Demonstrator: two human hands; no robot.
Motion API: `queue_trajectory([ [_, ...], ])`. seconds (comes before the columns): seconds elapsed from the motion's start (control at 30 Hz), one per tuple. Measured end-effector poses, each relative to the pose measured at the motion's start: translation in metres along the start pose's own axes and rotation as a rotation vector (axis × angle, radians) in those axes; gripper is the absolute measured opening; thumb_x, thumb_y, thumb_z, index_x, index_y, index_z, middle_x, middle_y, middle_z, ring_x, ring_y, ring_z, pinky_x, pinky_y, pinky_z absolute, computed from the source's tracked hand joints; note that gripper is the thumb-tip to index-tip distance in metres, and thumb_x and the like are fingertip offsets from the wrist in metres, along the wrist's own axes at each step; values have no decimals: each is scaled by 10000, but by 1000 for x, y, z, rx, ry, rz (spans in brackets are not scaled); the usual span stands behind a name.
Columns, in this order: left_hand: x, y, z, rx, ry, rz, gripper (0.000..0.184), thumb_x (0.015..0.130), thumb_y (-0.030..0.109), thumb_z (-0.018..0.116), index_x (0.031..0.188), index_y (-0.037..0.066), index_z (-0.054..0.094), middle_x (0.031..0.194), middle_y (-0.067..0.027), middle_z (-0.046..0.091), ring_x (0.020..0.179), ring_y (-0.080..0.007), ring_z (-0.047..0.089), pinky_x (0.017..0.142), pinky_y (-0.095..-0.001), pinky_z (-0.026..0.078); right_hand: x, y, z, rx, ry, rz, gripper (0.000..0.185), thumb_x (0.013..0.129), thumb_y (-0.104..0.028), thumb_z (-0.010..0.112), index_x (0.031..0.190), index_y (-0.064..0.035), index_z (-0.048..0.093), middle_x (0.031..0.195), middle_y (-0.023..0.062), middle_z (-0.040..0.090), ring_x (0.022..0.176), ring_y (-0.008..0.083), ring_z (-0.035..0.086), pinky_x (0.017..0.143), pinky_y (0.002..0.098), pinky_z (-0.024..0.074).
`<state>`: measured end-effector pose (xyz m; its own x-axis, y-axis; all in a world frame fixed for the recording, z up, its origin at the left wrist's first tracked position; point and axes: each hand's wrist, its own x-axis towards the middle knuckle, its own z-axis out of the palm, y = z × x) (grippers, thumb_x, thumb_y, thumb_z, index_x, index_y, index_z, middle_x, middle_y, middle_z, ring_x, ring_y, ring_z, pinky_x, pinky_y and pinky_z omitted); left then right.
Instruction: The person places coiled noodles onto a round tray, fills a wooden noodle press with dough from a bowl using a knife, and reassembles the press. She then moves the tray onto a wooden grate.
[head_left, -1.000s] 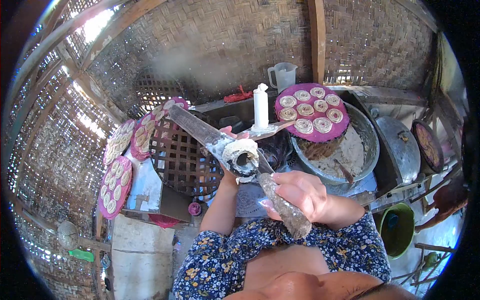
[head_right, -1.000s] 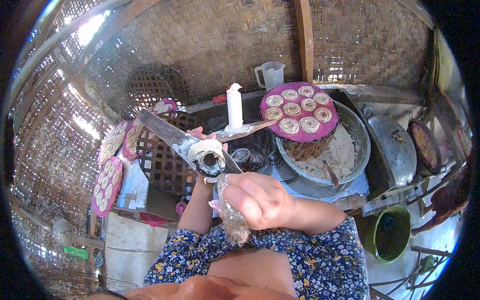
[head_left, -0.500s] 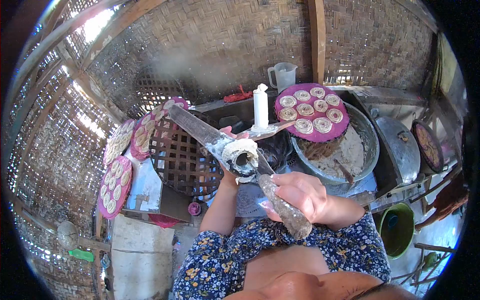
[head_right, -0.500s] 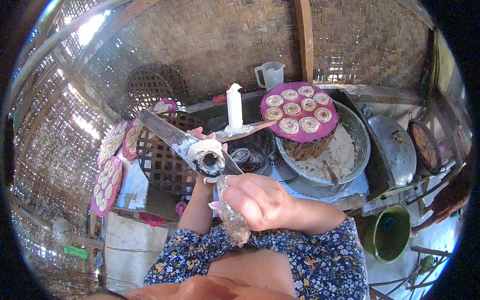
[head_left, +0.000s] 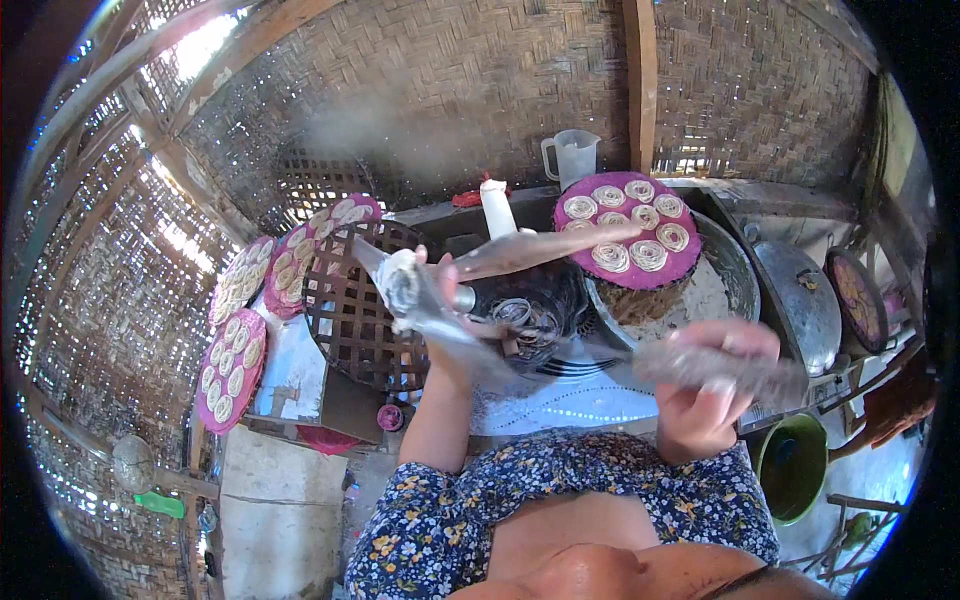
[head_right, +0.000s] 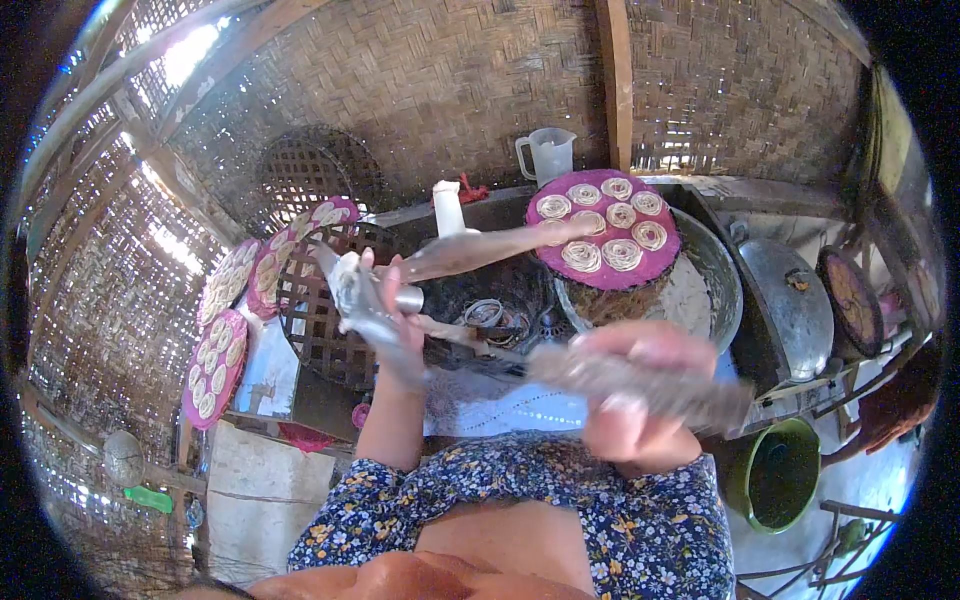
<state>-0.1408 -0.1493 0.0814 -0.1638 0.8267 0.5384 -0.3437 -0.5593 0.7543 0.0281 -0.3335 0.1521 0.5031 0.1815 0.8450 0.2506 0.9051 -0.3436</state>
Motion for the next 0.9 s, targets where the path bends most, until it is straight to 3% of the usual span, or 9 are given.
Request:
queue_trajectory([
  [0.03, 4, 5, 0, -379, 97, -205, 429, 864, 144, 513, 1270, 112, 379, 1084, -68, 524, 1001, -186, 521, 867, -350, 425, 4, 1, -4, 4, 82, 100, 305, 786, -282, 597, 916, -37, 470, 794, 159, 579, 539, 207, 562, 462, 287, 474],
  [0.07, 10, 14, 0, -530, 182, -436, 409, 852, 172, 537, 1240, 116, 420, 1081, -99, 529, 1004, -205, 524, 850, -368, 450, 7, 5, -4, 115, 149, 250, 284, 815, -296, 556, 913, -45, 467, 784, 145, 575, 529, 198, 550, 449, 279, 459],
  [0.13, 13, 19, 1, -706, 368, -699, 396, 844, 232, 554, 1188, 61, 458, 1100, -151, 518, 1014, -246, 520, 879, -383, 450, 9, 18, -10, 293, 215, 523, 255, 856, -306, 492, 909, -58, 463, 773, 121, 569, 526, 183, 536, 434, 265, 431],
  [0.23, 7, 11, -8, -1030, 251, -951, 434, 832, 286, 564, 1144, 0, 467, 1072, -191, 518, 1019, -290, 513, 928, -418, 422, -7, 59, -18, 472, 286, 866, 203, 881, -275, 451, 910, -75, 461, 765, 88, 557, 542, 159, 512, 439, 255, 392],
  [0.33, -2, 16, -2, -1402, 165, -1006, 503, 828, 329, 561, 1142, -42, 433, 1072, -193, 507, 1053, -318, 491, 933, -445, 414, -32, 103, -22, 551, 300, 1097, 196, 875, -279, 490, 916, -90, 458, 762, 60, 542, 584, 142, 471, 501, 262, 384],
  [0.4, -6, 14, -3, -1471, 170, -1089, 543, 806, 344, 585, 1153, -40, 422, 1143, -173, 452, 1110, -303, 455, 941, -435, 412, -39, 118, -19, 576, 399, 1230, 192, 880, -277, 489, 923, -92, 458, 764, 62, 542, 579, 148, 473, 496, 260, 385],
  [0.5, -15, 26, 0, -1565, 8, -1197, 546, 760, 322, 643, 1123, -49, 471, 1172, -158, 410, 1128, -281, 435, 954, -422, 407, -47, 132, -20, 611, 383, 1270, 182, 883, -269, 484, 922, -92, 460, 753, 62, 543, 583, 149, 478, 490, 257, 384],
  [0.6, -17, 39, 8, -1643, 144, -1211, 507, 739, 293, 667, 1074, -59, 522, 1148, -163, 414, 1129, -292, 423, 960, -431, 402, -49, 137, -19, 590, 342, 1272, 190, 884, -272, 484, 920, -88, 461, 743, 62, 546, 585, 144, 482, 480, 254, 383],
  [0.9, -17, 38, 9, -1683, 144, -1213, 471, 702, 212, 694, 1034, -87, 545, 1086, -177, 429, 1119, -286, 412, 973, -401, 404, -53, 144, -21, 569, 308, 1331, 199, 884, -270, 485, 918, -76, 460, 738, 65, 547, 573, 141, 483, 468, 256, 390],
])
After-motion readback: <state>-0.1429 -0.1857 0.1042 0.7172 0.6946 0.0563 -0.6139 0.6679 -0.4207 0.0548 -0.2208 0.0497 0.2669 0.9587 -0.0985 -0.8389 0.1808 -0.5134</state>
